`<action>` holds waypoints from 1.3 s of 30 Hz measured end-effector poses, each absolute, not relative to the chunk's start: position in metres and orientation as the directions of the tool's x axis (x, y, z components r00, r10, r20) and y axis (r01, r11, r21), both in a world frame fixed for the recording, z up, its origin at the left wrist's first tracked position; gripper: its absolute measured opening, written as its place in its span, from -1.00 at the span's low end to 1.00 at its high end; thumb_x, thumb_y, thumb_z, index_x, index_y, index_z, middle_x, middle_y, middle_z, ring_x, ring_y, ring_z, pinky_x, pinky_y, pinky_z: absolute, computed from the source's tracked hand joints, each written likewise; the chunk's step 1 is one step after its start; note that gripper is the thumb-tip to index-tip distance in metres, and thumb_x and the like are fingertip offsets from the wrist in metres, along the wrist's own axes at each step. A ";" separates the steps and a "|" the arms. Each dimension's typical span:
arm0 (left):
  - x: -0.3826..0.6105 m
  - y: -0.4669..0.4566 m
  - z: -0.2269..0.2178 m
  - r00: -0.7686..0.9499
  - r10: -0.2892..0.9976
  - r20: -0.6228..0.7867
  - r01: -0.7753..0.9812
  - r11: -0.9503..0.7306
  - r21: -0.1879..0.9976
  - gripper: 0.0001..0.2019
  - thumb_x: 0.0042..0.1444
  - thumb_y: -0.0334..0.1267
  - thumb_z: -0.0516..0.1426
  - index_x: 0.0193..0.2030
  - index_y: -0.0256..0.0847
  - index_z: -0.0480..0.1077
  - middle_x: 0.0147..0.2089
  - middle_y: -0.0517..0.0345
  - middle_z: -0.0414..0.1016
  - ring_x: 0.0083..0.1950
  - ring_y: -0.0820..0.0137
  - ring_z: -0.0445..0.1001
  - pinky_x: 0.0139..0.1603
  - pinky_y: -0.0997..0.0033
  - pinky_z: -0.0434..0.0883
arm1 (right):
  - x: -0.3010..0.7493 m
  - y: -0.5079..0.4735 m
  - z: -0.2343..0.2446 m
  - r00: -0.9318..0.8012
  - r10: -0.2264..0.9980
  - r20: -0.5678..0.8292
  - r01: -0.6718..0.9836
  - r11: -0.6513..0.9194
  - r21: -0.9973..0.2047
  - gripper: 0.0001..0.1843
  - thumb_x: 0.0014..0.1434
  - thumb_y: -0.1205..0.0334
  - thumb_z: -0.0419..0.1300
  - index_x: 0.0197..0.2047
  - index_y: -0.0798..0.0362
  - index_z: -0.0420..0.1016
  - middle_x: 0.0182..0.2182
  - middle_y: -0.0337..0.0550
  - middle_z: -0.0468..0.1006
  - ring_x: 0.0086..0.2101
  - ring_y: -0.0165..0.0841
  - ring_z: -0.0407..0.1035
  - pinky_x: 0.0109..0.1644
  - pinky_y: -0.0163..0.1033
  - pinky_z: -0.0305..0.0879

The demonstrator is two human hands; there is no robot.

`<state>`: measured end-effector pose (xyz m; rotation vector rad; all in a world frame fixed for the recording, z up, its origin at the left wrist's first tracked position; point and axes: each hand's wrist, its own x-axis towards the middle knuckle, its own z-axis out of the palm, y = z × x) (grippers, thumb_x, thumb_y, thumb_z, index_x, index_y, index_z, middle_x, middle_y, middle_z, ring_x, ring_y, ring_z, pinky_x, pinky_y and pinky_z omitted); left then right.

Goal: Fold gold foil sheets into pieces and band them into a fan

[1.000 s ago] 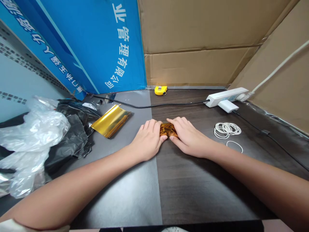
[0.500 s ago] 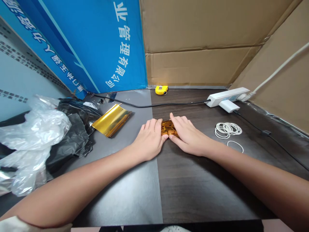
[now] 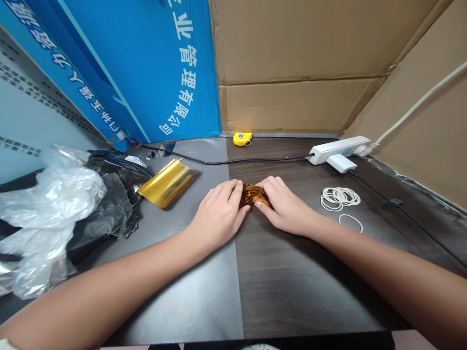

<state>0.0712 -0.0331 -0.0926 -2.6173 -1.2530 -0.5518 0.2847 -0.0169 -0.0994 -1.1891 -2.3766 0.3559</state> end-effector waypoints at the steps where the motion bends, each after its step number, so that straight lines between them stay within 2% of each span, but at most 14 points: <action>1: 0.071 -0.034 -0.092 0.592 0.680 0.432 0.768 -0.639 -0.046 -0.54 0.38 -0.17 0.04 0.26 -0.51 0.30 0.19 -0.35 0.47 0.20 0.04 0.48 0.17 0.04 0.51 | 0.286 -0.017 -0.100 -0.510 0.808 0.295 0.690 0.589 -0.421 -0.88 0.34 0.23 0.05 -0.12 0.07 0.33 -0.12 0.09 0.44 -0.13 -0.10 0.29 0.01 0.13 0.38; 3: 0.071 -0.036 -0.091 0.626 0.624 0.468 0.741 -0.664 -0.105 -0.60 0.40 -0.21 0.02 0.18 -0.52 0.39 0.12 -0.31 0.55 0.16 0.09 0.54 0.13 0.12 0.55 | 0.287 -0.016 -0.100 -0.497 0.809 0.315 0.689 0.588 -0.424 -0.85 0.33 0.23 0.06 -0.08 0.08 0.35 -0.14 0.08 0.44 -0.13 -0.10 0.30 0.01 0.13 0.39; 5: 0.071 -0.037 -0.091 0.642 0.597 0.481 0.724 -0.678 -0.125 -0.63 0.40 -0.23 0.04 0.14 -0.54 0.42 0.08 -0.29 0.58 0.10 0.11 0.58 0.08 0.15 0.58 | 0.287 -0.016 -0.100 -0.499 0.802 0.328 0.682 0.597 -0.423 -0.67 0.33 0.22 0.05 0.12 0.12 0.31 -0.10 0.10 0.44 -0.10 -0.08 0.31 0.04 0.16 0.39; 7: 0.072 -0.036 -0.091 0.646 0.599 0.473 0.720 -0.685 -0.116 -0.64 0.37 -0.27 0.07 0.14 -0.55 0.42 0.08 -0.28 0.58 0.06 0.10 0.60 0.03 0.15 0.60 | 0.288 -0.016 -0.100 -0.513 0.796 0.320 0.681 0.605 -0.413 -0.47 0.35 0.20 0.02 0.34 0.18 0.14 -0.05 0.13 0.43 -0.05 -0.05 0.31 0.08 0.20 0.39; 9: 0.073 -0.035 -0.091 0.644 0.620 0.447 0.722 -0.686 -0.089 -0.64 0.36 -0.29 0.10 0.16 -0.55 0.40 0.11 -0.27 0.56 0.03 0.11 0.61 -0.01 0.15 0.62 | 0.287 -0.016 -0.100 -0.533 0.791 0.299 0.682 0.611 -0.402 -0.39 0.36 0.20 -0.01 0.41 0.20 0.04 -0.01 0.16 0.42 -0.02 -0.03 0.30 0.11 0.23 0.37; 14: 0.072 -0.034 -0.088 0.621 0.708 0.338 0.754 -0.657 -0.007 -0.67 0.37 -0.29 0.08 0.19 -0.41 0.40 0.11 -0.12 0.53 -0.04 0.21 0.62 -0.08 0.22 0.63 | 0.287 -0.015 -0.101 -0.561 0.775 0.292 0.658 0.631 -0.411 -0.41 0.37 0.22 -0.04 0.42 0.16 0.06 0.11 0.19 0.37 0.09 0.00 0.27 0.22 0.28 0.31; 17: 0.072 -0.035 -0.087 0.595 0.748 0.294 0.784 -0.620 -0.010 -0.67 0.38 -0.26 0.08 0.20 -0.35 0.40 0.04 -0.07 0.55 -0.09 0.21 0.62 -0.10 0.20 0.63 | 0.288 -0.013 -0.101 -0.588 0.754 0.293 0.642 0.656 -0.397 -0.39 0.38 0.21 -0.05 0.43 0.18 0.03 0.16 0.18 0.35 0.09 -0.01 0.27 0.23 0.25 0.31; 20: 0.073 -0.034 -0.086 0.576 0.768 0.279 0.805 -0.593 -0.028 -0.67 0.37 -0.24 0.10 0.20 -0.33 0.41 -0.07 -0.03 0.56 -0.15 0.18 0.62 -0.12 0.12 0.62 | 0.289 -0.012 -0.101 -0.607 0.739 0.294 0.639 0.673 -0.372 -0.35 0.38 0.21 -0.04 0.47 0.19 -0.04 0.13 0.18 0.39 0.04 -0.02 0.28 0.18 0.25 0.35; 27: 0.072 -0.032 -0.085 0.578 0.766 0.281 0.794 -0.607 0.022 -0.76 0.36 -0.25 0.10 0.04 -0.33 0.49 -0.16 -0.01 0.56 -0.15 0.16 0.60 -0.10 0.11 0.59 | 0.291 -0.012 -0.104 -0.645 0.699 0.308 0.622 0.714 -0.321 -0.34 0.42 0.24 -0.07 0.52 0.03 -0.11 0.14 0.10 0.38 0.02 -0.07 0.25 0.17 0.20 0.35; 30: 0.072 -0.031 -0.085 0.575 0.769 0.279 0.794 -0.607 0.036 -0.77 0.36 -0.26 0.11 0.03 -0.32 0.48 -0.17 0.01 0.56 -0.17 0.18 0.59 -0.12 0.14 0.58 | 0.291 -0.011 -0.105 -0.647 0.700 0.303 0.628 0.714 -0.309 -0.30 0.43 0.23 -0.07 0.54 0.06 -0.22 0.16 0.11 0.36 0.03 -0.07 0.23 0.19 0.19 0.34; 34: 0.072 -0.030 -0.086 0.583 0.752 0.309 0.784 -0.620 0.032 -0.78 0.36 -0.25 0.09 0.00 -0.32 0.48 -0.18 0.01 0.54 -0.17 0.17 0.57 -0.10 0.11 0.58 | 0.292 -0.011 -0.106 -0.653 0.698 0.294 0.629 0.716 -0.303 -0.29 0.43 0.23 -0.07 0.54 0.11 -0.23 0.16 0.13 0.35 0.02 -0.07 0.22 0.20 0.17 0.33; 39: 0.071 -0.027 -0.089 0.575 0.698 0.428 0.737 -0.668 0.100 -0.62 0.28 -0.32 0.18 0.20 -0.40 0.35 0.01 -0.08 0.51 0.00 0.15 0.53 0.02 0.12 0.57 | 0.292 -0.012 -0.105 -0.654 0.695 0.299 0.625 0.719 -0.305 -0.30 0.41 0.25 -0.05 0.52 0.16 -0.19 0.18 0.14 0.35 0.05 -0.07 0.22 0.21 0.18 0.33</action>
